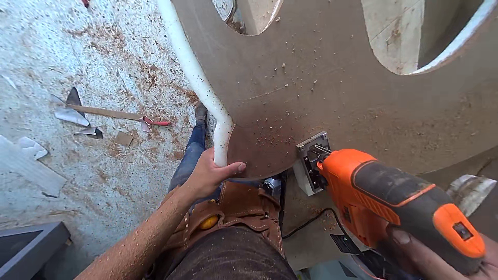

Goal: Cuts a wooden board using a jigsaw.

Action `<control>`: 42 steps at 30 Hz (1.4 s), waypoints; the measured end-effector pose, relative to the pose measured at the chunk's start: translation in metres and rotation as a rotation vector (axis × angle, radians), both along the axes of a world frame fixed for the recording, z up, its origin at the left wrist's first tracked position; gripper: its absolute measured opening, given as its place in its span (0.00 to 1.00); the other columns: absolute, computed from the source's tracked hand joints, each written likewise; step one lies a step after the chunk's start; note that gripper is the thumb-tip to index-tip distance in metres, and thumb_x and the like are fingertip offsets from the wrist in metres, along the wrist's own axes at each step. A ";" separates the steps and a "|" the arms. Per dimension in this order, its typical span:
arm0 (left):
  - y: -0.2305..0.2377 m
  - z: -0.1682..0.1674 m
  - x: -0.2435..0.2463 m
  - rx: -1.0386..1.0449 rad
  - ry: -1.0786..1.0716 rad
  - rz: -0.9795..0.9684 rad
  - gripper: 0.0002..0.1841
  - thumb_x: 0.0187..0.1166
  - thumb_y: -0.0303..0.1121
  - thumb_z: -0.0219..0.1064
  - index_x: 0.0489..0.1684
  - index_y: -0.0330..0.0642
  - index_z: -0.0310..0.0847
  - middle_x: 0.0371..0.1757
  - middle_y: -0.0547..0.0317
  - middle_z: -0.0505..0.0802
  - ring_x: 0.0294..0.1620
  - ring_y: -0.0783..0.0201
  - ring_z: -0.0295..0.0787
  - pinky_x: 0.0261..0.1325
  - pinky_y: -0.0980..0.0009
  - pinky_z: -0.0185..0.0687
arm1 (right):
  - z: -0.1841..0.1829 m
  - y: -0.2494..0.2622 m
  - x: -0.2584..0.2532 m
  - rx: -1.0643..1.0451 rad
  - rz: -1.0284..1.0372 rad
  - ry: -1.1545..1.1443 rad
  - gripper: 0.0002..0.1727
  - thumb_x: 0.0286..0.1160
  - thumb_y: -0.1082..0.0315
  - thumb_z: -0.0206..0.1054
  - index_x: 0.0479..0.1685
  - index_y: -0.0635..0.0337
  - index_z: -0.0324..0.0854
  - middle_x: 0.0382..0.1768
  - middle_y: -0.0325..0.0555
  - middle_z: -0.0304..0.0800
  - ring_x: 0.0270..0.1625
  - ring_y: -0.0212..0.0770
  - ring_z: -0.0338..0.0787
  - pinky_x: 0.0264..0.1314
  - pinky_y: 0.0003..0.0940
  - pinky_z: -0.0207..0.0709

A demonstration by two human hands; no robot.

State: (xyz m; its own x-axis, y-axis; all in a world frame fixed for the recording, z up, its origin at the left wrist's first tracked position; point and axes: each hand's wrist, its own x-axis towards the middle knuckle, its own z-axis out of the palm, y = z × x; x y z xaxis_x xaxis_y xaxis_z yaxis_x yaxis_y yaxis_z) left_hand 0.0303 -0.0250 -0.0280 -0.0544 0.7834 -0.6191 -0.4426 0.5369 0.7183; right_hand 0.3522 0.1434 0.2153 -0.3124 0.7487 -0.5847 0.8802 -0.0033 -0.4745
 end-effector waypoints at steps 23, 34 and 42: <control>-0.002 -0.006 0.001 -0.052 0.080 -0.019 0.20 0.66 0.48 0.85 0.51 0.49 0.90 0.39 0.62 0.98 0.40 0.63 0.98 0.46 0.62 0.98 | -0.005 0.037 0.014 0.138 0.343 -0.056 0.27 0.65 0.47 0.82 0.43 0.64 0.84 0.35 0.53 0.92 0.36 0.41 0.92 0.43 0.46 0.86; 0.000 -0.006 -0.001 -0.056 0.125 -0.070 0.20 0.65 0.52 0.84 0.48 0.52 0.91 0.36 0.66 0.98 0.37 0.67 0.97 0.44 0.64 0.97 | -0.004 0.043 -0.013 0.214 0.437 -0.039 0.29 0.67 0.44 0.80 0.42 0.65 0.84 0.36 0.56 0.92 0.40 0.45 0.93 0.48 0.47 0.85; -0.005 -0.011 -0.011 -0.032 0.190 -0.082 0.20 0.67 0.58 0.80 0.41 0.54 0.92 0.33 0.68 0.97 0.34 0.69 0.95 0.38 0.65 0.95 | -0.003 0.045 -0.024 0.153 0.415 -0.034 0.29 0.69 0.45 0.79 0.44 0.67 0.83 0.36 0.58 0.92 0.38 0.43 0.93 0.47 0.43 0.86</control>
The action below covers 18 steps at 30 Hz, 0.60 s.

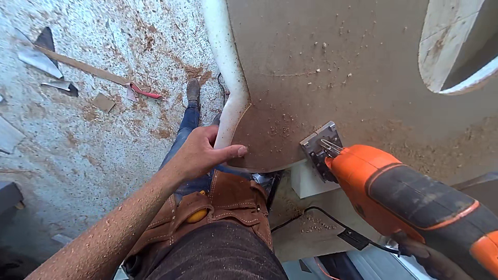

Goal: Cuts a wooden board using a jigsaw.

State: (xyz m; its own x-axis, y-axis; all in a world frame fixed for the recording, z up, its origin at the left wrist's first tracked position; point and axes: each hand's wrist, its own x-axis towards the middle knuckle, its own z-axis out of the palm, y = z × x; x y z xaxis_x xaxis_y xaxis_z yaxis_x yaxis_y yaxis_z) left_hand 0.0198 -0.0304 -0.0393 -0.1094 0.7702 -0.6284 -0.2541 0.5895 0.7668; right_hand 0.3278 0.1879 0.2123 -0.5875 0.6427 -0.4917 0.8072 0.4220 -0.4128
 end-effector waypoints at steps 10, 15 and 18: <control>-0.006 -0.003 -0.010 0.102 -0.065 0.115 0.17 0.70 0.49 0.81 0.44 0.48 0.91 0.37 0.61 0.97 0.36 0.63 0.97 0.41 0.63 0.98 | -0.005 -0.004 -0.021 -0.061 -0.004 0.090 0.23 0.72 0.54 0.79 0.45 0.69 0.83 0.38 0.57 0.93 0.40 0.41 0.93 0.51 0.40 0.87; -0.007 -0.004 -0.012 0.117 -0.058 0.119 0.16 0.69 0.47 0.82 0.43 0.47 0.90 0.35 0.61 0.97 0.34 0.63 0.96 0.39 0.65 0.97 | -0.002 -0.001 -0.002 -0.031 -0.027 0.007 0.27 0.68 0.49 0.81 0.49 0.66 0.83 0.40 0.56 0.93 0.41 0.44 0.94 0.50 0.47 0.88; -0.007 -0.005 -0.012 0.119 -0.066 0.118 0.15 0.68 0.46 0.83 0.41 0.47 0.90 0.34 0.60 0.97 0.33 0.63 0.96 0.38 0.65 0.97 | -0.002 -0.003 -0.005 -0.021 -0.026 0.001 0.26 0.69 0.48 0.80 0.47 0.65 0.83 0.39 0.55 0.93 0.40 0.43 0.93 0.49 0.46 0.87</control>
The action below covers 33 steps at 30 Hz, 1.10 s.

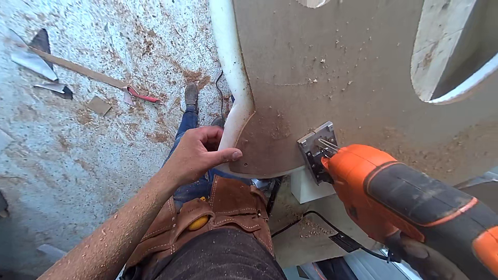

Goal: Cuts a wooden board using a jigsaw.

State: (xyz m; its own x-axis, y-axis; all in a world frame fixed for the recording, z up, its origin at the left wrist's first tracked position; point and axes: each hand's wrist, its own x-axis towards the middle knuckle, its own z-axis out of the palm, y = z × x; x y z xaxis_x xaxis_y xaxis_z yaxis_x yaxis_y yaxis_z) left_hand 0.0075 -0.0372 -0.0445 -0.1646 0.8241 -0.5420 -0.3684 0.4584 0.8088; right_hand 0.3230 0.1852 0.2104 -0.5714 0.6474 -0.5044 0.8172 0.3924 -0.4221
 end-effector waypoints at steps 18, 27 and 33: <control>0.002 -0.003 -0.002 -0.011 -0.011 0.002 0.16 0.65 0.47 0.85 0.39 0.47 0.90 0.32 0.61 0.96 0.32 0.63 0.96 0.37 0.66 0.97 | -0.004 0.004 -0.012 -0.069 -0.044 0.039 0.22 0.69 0.54 0.81 0.48 0.65 0.84 0.36 0.58 0.92 0.32 0.48 0.92 0.39 0.54 0.87; 0.003 -0.004 -0.002 0.016 -0.046 0.020 0.16 0.65 0.45 0.86 0.40 0.47 0.91 0.33 0.61 0.97 0.33 0.63 0.97 0.40 0.64 0.98 | -0.009 0.000 -0.026 -0.212 -0.184 0.088 0.20 0.72 0.60 0.79 0.50 0.66 0.81 0.33 0.56 0.88 0.29 0.50 0.89 0.33 0.53 0.85; 0.002 -0.005 0.000 0.015 -0.068 0.035 0.17 0.64 0.45 0.86 0.42 0.46 0.91 0.34 0.60 0.97 0.34 0.63 0.96 0.39 0.65 0.97 | -0.011 0.000 -0.037 -0.195 -0.184 0.116 0.20 0.71 0.59 0.79 0.50 0.66 0.81 0.34 0.56 0.89 0.29 0.49 0.89 0.34 0.53 0.86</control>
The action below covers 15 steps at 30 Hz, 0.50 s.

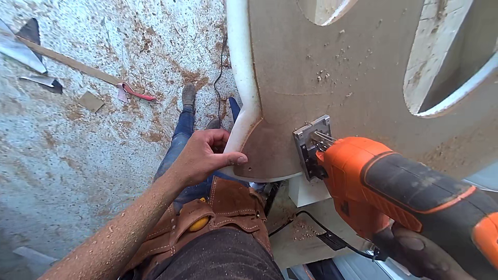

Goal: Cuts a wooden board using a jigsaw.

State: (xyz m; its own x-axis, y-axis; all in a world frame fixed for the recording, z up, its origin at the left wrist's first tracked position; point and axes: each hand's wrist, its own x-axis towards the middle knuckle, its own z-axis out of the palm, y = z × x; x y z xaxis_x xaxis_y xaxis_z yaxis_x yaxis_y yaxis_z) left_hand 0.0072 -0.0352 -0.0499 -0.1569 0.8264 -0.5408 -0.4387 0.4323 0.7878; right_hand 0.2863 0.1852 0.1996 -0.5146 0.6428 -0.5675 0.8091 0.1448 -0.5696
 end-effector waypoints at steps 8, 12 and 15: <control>0.001 -0.001 -0.001 -0.012 -0.029 -0.007 0.17 0.63 0.45 0.87 0.40 0.46 0.91 0.33 0.60 0.97 0.34 0.63 0.97 0.40 0.64 0.98 | -0.001 -0.002 -0.015 -0.026 -0.024 0.030 0.16 0.74 0.60 0.77 0.49 0.63 0.83 0.31 0.51 0.88 0.27 0.45 0.88 0.31 0.48 0.85; 0.001 -0.003 -0.001 0.003 -0.044 0.001 0.17 0.63 0.45 0.87 0.40 0.45 0.90 0.33 0.60 0.97 0.33 0.62 0.97 0.40 0.64 0.98 | -0.003 -0.002 -0.020 -0.037 -0.046 0.031 0.16 0.75 0.58 0.77 0.48 0.61 0.82 0.29 0.50 0.87 0.24 0.44 0.86 0.27 0.47 0.84; 0.001 -0.003 -0.001 -0.003 -0.058 -0.002 0.17 0.62 0.44 0.87 0.39 0.45 0.90 0.33 0.59 0.97 0.33 0.62 0.96 0.40 0.64 0.97 | -0.001 -0.004 -0.028 -0.003 -0.046 0.012 0.18 0.73 0.56 0.78 0.47 0.61 0.83 0.27 0.51 0.88 0.22 0.46 0.86 0.24 0.48 0.84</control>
State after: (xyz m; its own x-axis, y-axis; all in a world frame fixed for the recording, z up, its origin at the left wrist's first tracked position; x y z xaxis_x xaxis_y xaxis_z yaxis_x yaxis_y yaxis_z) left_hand 0.0060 -0.0337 -0.0525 -0.1236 0.8249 -0.5516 -0.4827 0.4357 0.7597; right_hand 0.2585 0.1813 0.1982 -0.4916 0.6639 -0.5636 0.8078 0.1058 -0.5799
